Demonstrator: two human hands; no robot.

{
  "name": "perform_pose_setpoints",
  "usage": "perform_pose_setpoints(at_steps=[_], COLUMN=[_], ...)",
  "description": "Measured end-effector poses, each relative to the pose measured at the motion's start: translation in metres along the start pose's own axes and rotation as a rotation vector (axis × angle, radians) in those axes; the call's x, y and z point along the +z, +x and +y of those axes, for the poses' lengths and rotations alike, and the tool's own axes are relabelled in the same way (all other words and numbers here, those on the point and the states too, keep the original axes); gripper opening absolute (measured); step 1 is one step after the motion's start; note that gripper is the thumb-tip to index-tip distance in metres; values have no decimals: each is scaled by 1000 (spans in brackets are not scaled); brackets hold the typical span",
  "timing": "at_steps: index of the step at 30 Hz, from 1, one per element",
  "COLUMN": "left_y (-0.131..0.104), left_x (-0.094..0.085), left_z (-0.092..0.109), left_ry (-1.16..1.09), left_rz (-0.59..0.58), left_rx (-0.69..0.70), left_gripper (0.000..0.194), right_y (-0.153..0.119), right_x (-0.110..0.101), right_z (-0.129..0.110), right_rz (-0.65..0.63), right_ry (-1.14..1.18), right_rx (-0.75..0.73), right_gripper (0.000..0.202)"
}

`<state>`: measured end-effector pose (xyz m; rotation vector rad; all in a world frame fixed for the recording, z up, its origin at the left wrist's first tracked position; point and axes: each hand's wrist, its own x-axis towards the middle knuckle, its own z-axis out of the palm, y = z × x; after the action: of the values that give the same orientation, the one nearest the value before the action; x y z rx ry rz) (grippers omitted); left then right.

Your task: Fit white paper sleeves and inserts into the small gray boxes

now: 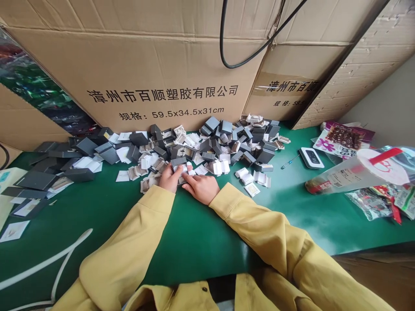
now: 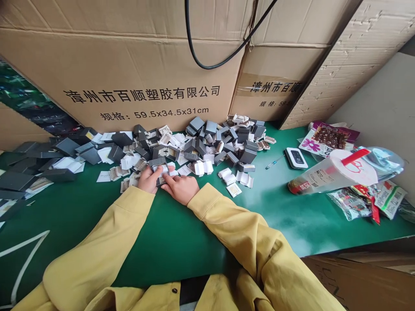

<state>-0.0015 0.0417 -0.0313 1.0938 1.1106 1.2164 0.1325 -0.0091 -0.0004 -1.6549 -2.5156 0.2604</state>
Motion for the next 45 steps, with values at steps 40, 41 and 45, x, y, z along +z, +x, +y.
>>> perform_pose_setpoints(at_steps=[40, 41, 45], left_y=[-6, -5, -6], left_x=[0, 0, 1], left_z=[-3, -4, -5], left_ry=[271, 273, 243], left_rz=[-235, -234, -196], left_rx=[140, 140, 132], left_gripper=[41, 41, 42], right_y=[13, 13, 13], right_x=[16, 15, 14], right_z=[29, 29, 29], right_rz=[408, 409, 402], right_ry=[-73, -74, -79], right_rx=[-201, -201, -190], right_gripper=[38, 38, 42])
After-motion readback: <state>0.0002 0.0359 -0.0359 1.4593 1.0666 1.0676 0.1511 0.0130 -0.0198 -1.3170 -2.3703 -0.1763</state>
